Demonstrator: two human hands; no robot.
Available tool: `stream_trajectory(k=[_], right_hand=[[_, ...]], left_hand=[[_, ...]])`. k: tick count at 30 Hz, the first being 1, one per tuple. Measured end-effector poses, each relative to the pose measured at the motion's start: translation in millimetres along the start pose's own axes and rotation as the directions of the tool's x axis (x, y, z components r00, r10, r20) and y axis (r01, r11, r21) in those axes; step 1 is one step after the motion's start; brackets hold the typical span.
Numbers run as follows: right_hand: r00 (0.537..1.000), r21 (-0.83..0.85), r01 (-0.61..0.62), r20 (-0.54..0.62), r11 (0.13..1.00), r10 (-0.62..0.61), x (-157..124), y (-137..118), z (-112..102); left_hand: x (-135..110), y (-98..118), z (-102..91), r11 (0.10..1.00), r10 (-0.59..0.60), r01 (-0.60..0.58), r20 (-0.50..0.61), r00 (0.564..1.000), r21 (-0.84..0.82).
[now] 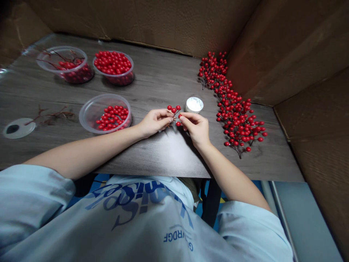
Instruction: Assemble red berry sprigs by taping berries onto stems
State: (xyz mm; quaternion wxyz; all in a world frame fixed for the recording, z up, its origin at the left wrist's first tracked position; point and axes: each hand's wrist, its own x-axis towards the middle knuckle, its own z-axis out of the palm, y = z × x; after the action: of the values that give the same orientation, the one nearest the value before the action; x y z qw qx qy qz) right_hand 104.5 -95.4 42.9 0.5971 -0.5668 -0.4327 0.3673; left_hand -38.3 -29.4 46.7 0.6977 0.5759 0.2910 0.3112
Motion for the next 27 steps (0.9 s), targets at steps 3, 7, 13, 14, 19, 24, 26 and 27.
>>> stream_trajectory(k=[3,7,13,14,19,24,26,27], right_hand=[[0.996,-0.005,0.041,-0.077,0.999,-0.041,1,-1,-1],[0.979,-0.045,0.117,-0.166,0.992,-0.123,3,2,-6],[0.961,-0.104,0.228,-0.133,0.968,-0.241,3,3,-6],[0.953,-0.115,0.267,-0.114,0.957,-0.279,2,1,-5],[0.911,-0.304,0.383,-0.032,0.872,-0.411,-5,-7,-2],[0.892,-0.381,0.406,-0.035,0.831,-0.451,-7,-6,-3],[0.882,-0.403,0.419,-0.034,0.814,-0.471,-7,-6,-3],[0.874,-0.424,0.428,-0.031,0.798,-0.485,-6,-7,-3]], left_hand=[[0,-1,0.2,0.999,-0.044,0.044,-0.023,0.999,0.002],[0,0,1.2,0.997,-0.08,0.08,-0.088,0.993,-0.004],[1,-3,1.5,0.999,-0.028,0.032,-0.168,0.985,0.018],[1,-3,1.4,1.0,-0.02,0.024,-0.171,0.985,0.018],[1,-5,1.1,1.0,0.008,-0.005,-0.168,0.986,0.022],[2,-6,0.4,0.999,-0.001,-0.005,-0.13,0.992,-0.047],[2,-5,0.1,0.997,-0.003,-0.005,-0.109,0.994,-0.078],[2,-5,-0.1,0.996,0.001,-0.009,-0.096,0.995,-0.087]])
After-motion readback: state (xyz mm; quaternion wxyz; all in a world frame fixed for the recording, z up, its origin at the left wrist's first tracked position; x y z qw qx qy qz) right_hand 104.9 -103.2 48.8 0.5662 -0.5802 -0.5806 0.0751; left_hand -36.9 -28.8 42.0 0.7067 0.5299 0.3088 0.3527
